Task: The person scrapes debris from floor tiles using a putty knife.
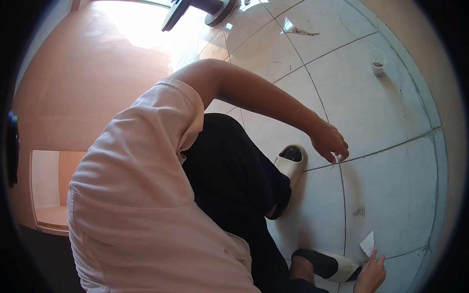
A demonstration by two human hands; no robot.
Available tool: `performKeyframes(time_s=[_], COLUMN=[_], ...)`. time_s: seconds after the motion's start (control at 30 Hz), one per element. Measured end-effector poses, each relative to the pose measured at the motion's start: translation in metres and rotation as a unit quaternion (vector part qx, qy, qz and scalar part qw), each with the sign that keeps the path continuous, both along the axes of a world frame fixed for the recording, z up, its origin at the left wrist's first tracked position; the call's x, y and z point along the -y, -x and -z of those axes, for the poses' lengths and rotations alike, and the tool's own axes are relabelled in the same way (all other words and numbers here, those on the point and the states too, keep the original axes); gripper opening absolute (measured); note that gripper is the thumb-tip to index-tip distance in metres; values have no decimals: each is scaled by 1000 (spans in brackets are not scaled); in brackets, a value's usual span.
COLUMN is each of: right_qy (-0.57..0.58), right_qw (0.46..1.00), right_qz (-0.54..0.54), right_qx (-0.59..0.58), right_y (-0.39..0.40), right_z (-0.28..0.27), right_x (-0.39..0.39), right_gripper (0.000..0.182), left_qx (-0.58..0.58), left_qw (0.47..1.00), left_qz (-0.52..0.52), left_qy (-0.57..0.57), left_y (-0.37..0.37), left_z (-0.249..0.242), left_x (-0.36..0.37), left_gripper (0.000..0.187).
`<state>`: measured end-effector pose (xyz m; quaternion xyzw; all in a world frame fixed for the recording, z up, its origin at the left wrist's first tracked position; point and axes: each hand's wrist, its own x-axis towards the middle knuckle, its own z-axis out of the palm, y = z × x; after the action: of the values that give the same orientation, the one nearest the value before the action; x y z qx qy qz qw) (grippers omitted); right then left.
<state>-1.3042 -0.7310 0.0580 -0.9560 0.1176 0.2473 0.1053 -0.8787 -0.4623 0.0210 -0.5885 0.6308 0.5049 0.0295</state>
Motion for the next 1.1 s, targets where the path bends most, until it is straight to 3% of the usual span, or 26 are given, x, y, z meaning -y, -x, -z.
performKeyframes(time_s=[0.03, 0.1, 0.13, 0.2, 0.27, 0.4, 0.53, 0.6, 0.73, 0.87, 1.03, 1.1], right_qy=[-1, -81, -85, -109, -128, -139, -93, -107, -145, -139, -76, -73], right_qw=[1000, 990, 990, 973, 973, 964, 984, 979, 960, 962, 988, 995], right_qz=[1, 102, 100, 203, 191, 222, 117, 166, 216, 200, 107, 6], right_qx=[2, -46, -45, -5, 29, 45, 98, 50, 105, 121, 77, 68], right_y=[9, 17, 8, -21, -30, -1, 10, 14, -47, -35, -104, -129], right_z=[5, 16, 18, 17, 19, -3, -9, 33, 28, 33, 9, 15], right_x=[-9, -36, -54, -87, -89, -73, -74, -88, -110, -69, -16, -11], right_gripper=[53, 48, 48, 45, 44, 42, 37, 43, 45, 44, 39, 31], left_qx=[-25, -25, -17, -11, 48, 35, 74, 105, 129, 96, 139, 158], left_qw=[1000, 999, 998, 996, 989, 987, 985, 984, 980, 986, 979, 977], left_qz=[12, 33, 42, 52, 10, -35, -86, -91, -74, -54, -11, 1], left_qy=[1, -9, 33, 71, 139, 155, 129, 112, 130, 126, 148, 141], left_y=[3, 16, 25, 45, 61, 64, 52, 51, 57, 66, 78, 84], left_z=[-3, 1, 11, 25, 29, 16, 22, 41, 53, 53, 58, 55], left_x=[4, 20, 28, 39, 49, 35, 16, 12, 20, 32, 30, 28], left_gripper=[43, 44, 47, 50, 61, 70, 85, 95, 94, 94, 100, 103])
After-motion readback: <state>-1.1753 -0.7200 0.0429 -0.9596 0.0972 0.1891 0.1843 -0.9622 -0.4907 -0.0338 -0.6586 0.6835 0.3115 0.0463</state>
